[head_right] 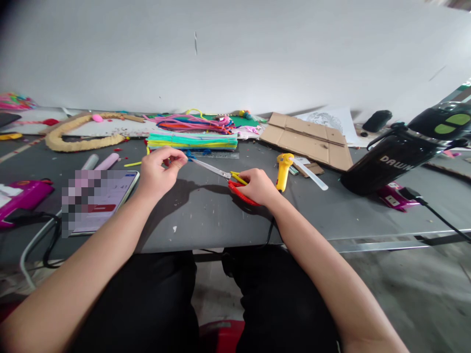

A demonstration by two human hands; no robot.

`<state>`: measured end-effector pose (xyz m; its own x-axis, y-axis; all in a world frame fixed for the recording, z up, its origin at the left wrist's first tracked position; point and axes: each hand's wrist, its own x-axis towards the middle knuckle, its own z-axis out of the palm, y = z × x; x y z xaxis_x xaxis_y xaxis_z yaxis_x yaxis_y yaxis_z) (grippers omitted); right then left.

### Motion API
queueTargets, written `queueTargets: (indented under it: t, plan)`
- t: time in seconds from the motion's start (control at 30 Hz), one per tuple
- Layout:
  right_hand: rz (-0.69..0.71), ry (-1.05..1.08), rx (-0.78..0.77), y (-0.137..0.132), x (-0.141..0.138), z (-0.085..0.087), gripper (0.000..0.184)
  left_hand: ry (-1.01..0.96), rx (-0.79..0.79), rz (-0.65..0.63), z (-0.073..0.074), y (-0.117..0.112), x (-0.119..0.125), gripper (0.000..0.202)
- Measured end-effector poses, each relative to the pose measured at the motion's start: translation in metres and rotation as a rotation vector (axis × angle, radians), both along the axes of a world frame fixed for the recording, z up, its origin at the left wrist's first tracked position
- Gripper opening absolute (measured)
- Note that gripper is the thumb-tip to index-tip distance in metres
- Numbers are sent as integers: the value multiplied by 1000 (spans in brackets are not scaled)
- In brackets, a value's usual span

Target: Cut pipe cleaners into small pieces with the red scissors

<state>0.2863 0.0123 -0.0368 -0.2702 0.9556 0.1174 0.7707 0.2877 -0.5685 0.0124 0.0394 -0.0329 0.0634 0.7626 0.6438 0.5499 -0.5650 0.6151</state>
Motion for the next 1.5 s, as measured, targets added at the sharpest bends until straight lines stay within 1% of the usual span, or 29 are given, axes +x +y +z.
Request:
queueTargets:
  t: [0.2,0.3,0.37,0.43,0.53,0.63,0.73,0.83,0.93,1.03,1.17,1.27,1.37,1.5]
  plan:
    - [-38,62,-38,-3,-2,1,41,-15,-20,30,2,-1,0,11]
    - [-45,46,-21,-5,-3,0,41,-42,-27,27,3,-1,0,12]
    - [-52,52,-5,-4,-4,0,41,-93,-73,7,3,-1,0,13]
    - [-56,71,8,-4,-4,-2,39,-206,-183,-55,3,1,0,14]
    - [-63,68,33,-2,-5,-4,38,-437,-458,-200,4,3,1,15]
    - [-76,22,63,-2,-4,-6,38,-608,-679,-285,6,5,-2,14]
    - [-97,-32,89,-1,-1,-7,37,-685,-857,-304,7,8,-7,13]
    - [-77,-74,73,-1,3,-5,36,-710,-979,-259,8,10,-11,12]
    - [-21,-105,17,0,6,-1,36,-742,-1008,-209,9,10,-11,11]
    - [8,-132,-21,0,6,2,36,-755,-998,-210,9,10,-11,13]
    - [12,-136,-29,1,5,4,35,-650,-929,-267,8,8,-10,16]
    - [14,-130,-34,1,5,4,33,-569,-867,-278,7,8,-11,15]
    - [14,-129,-35,2,5,3,31,-582,-847,-243,6,7,-11,14]
    - [14,-140,-25,2,6,2,31,-603,-870,-217,5,7,-11,12]
